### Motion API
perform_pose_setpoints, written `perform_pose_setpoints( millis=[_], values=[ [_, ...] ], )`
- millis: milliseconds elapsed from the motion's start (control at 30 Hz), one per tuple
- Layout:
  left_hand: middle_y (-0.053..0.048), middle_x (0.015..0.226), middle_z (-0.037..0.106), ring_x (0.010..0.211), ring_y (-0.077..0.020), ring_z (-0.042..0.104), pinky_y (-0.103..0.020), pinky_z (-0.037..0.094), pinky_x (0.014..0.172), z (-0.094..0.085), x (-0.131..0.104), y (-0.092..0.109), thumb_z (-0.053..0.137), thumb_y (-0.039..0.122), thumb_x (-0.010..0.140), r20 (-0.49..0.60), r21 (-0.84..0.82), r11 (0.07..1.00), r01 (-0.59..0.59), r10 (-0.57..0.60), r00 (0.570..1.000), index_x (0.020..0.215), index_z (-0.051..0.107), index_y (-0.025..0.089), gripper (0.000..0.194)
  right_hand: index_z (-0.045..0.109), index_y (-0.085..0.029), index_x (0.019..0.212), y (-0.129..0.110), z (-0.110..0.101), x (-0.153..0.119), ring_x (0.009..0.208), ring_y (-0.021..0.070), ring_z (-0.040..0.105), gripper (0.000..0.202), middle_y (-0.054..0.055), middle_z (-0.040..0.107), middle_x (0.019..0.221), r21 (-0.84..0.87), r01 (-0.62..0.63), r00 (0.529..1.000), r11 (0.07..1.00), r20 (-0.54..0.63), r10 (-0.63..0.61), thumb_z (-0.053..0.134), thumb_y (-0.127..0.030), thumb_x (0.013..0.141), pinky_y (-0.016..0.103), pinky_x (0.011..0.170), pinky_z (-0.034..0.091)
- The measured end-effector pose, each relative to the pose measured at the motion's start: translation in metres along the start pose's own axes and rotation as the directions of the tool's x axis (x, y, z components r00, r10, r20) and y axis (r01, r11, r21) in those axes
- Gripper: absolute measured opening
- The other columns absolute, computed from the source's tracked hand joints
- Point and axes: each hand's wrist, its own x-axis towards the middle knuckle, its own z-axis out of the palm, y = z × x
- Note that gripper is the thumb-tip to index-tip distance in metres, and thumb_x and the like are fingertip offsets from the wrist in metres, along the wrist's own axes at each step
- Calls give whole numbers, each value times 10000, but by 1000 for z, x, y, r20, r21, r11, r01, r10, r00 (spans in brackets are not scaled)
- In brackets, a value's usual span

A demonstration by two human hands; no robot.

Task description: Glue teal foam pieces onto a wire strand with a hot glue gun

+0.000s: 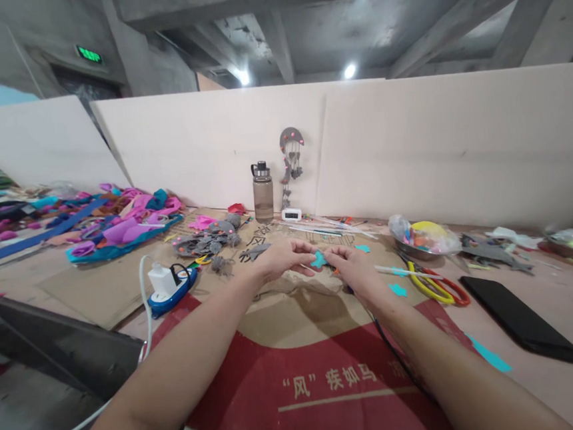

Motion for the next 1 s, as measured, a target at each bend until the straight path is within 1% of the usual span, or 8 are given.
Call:
perform_pose_setpoints(
  millis=[167,300,400,500,633,700,833,1000],
  values=[
    [-64,860,708,744,-143,679,-252,549,622,-1,1,-2,841,398,633,-24,47,998,-44,45,999,910,694,120,418,610,-192,673,-3,0,-1,492,99,408,288,-31,532,558,-2,28,999,1000,-16,-28,627,-479,691,224,464,311],
    [-59,829,699,733,-140,676,-242,534,603,-3,4,-6,803,474,669,-64,36,998,-46,49,997,925,674,119,456,574,-206,649,-2,-4,3,473,101,403,273,-38,502,543,58,15,995,998,-100,-10,646,-468,660,233,449,335],
    [-42,772,677,645,-97,633,-210,501,562,-6,7,-9,773,505,695,-132,46,996,-73,79,988,833,649,111,435,547,-220,631,1,-8,8,440,96,353,274,-52,451,511,73,30,987,997,-162,-17,639,-478,650,239,428,321],
    [8,644,601,524,-61,546,-183,435,477,-10,10,-11,771,507,680,-202,39,993,-115,120,972,702,579,122,431,541,-230,630,2,-10,11,424,97,314,276,-55,426,486,52,41,981,998,-189,-30,609,-496,654,242,414,298],
    [34,543,528,441,-59,469,-189,371,421,-12,13,-15,698,522,732,-292,-24,992,-126,114,950,643,499,150,431,544,-227,629,-2,-10,7,454,105,351,259,-40,458,529,33,26,983,999,-185,-19,597,-479,654,235,419,286],
    [40,537,515,438,-58,455,-192,357,422,-13,15,-17,684,529,743,-323,-48,986,-160,137,937,644,482,156,435,547,-224,619,-6,-9,4,472,110,372,258,-37,461,542,33,29,982,999,-186,-23,597,-475,651,236,429,297],
    [27,614,563,513,-65,508,-210,406,504,-13,19,-20,771,518,657,-350,-80,965,-249,207,914,690,513,144,456,542,-223,594,-8,-9,3,469,112,371,258,-42,454,523,30,39,981,999,-189,-33,597,-471,639,240,431,287],
    [8,631,582,555,-78,530,-233,413,573,-11,20,-19,824,465,613,-333,-95,951,-293,247,910,704,555,121,446,544,-221,604,-4,-7,5,459,114,374,249,-38,475,515,32,28,980,999,-199,-21,582,-464,636,244,427,283]
  ],
)
